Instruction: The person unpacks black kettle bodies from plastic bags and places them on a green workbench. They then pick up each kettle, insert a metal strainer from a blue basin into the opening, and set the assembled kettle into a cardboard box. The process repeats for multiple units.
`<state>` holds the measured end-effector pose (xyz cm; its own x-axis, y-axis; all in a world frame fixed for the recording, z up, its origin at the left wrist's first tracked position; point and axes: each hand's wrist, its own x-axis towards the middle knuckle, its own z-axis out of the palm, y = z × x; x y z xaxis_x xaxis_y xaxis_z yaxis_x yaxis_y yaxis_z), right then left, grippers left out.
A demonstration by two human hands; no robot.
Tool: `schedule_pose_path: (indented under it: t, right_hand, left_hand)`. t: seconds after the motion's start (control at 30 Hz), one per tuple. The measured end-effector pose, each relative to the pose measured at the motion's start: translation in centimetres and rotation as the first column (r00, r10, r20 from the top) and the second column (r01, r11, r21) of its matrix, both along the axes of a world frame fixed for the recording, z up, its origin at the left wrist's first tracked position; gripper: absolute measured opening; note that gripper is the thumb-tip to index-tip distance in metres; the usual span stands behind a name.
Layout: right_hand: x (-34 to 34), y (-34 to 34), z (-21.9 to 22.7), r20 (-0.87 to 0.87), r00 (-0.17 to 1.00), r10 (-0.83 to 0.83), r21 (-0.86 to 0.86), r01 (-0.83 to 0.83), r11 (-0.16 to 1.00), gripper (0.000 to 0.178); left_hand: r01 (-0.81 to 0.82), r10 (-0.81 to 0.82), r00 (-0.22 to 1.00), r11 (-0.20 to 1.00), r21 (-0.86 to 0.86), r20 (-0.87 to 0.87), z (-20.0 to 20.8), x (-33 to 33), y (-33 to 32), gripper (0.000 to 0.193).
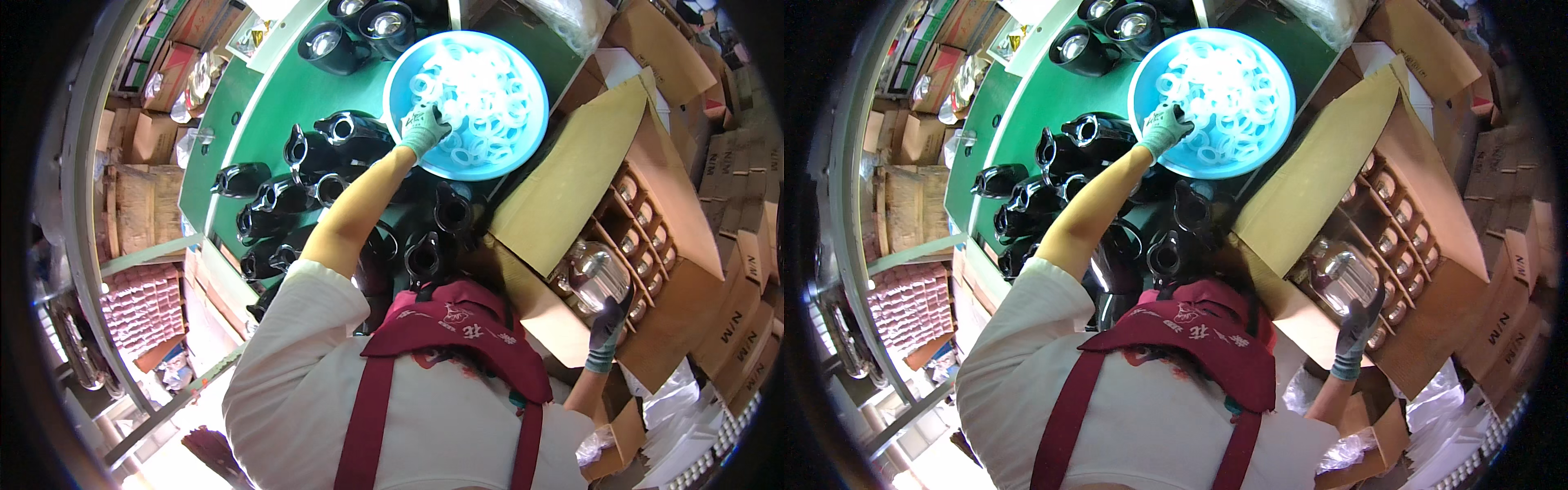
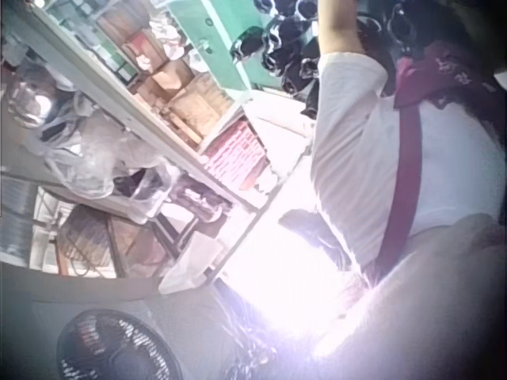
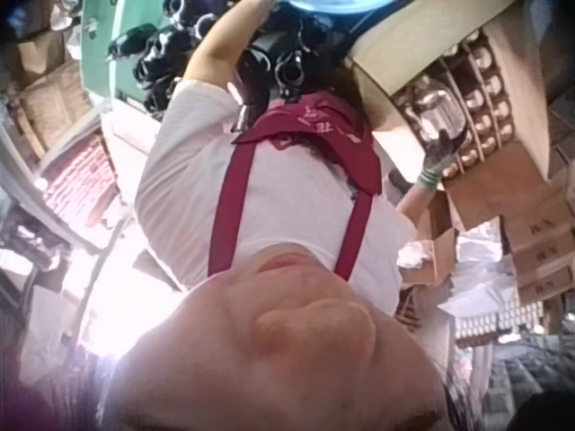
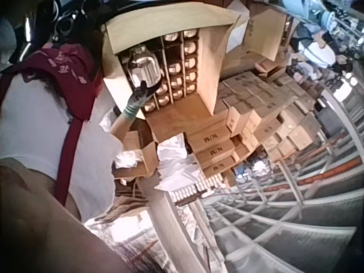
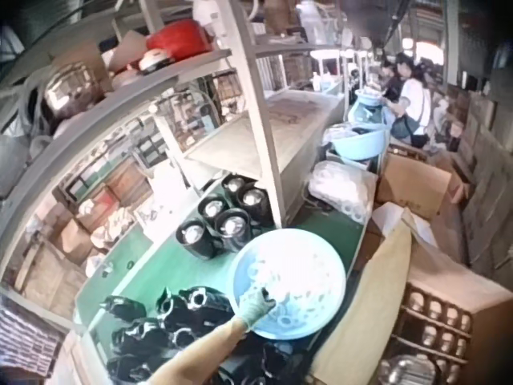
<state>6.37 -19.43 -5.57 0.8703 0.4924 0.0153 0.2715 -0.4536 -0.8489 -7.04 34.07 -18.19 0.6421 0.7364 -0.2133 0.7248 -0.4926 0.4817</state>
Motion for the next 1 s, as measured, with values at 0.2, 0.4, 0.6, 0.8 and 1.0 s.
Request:
schedule_pose_path:
  t: [0.2,0.4,0.6,0.8,1.0]
  right_hand:
    - [-3.1,4.6,3.2,0.665,0.717,0.207,-0.466,0.183,0.866,0.047]
    - [-6.5,12.6,0.2,0.368,0.874,0.317,-0.076,-0.311,0.947,0.048]
    - [-10.0,16.5,2.1,-0.548,0.683,0.482,0.666,0.008,0.746,0.067]
    - [-11.0,17.9,1.6,0.097,0.915,0.392,0.068,-0.399,0.914,0.064]
    - [-12.0,20.3,2.7,-0.535,0.714,0.453,0.488,-0.177,0.855,0.062]
  left_hand:
    - [0.18,0.403,0.723,0.674,-0.716,0.561,10.4,-1.7,-3.3,0.037]
    - [0.442,0.255,0.595,0.688,-0.576,0.762,26.5,-8.7,-12.1,0.043]
    - [0.366,0.237,0.554,0.792,-0.489,0.798,24.9,-14.4,-11.9,0.034]
    - [0.199,0.38,0.554,0.804,-0.56,0.741,23.0,-16.9,-14.1,0.041]
    - [0.018,0.244,0.502,0.956,-0.292,0.83,22.7,-17.2,-14.5,0.031]
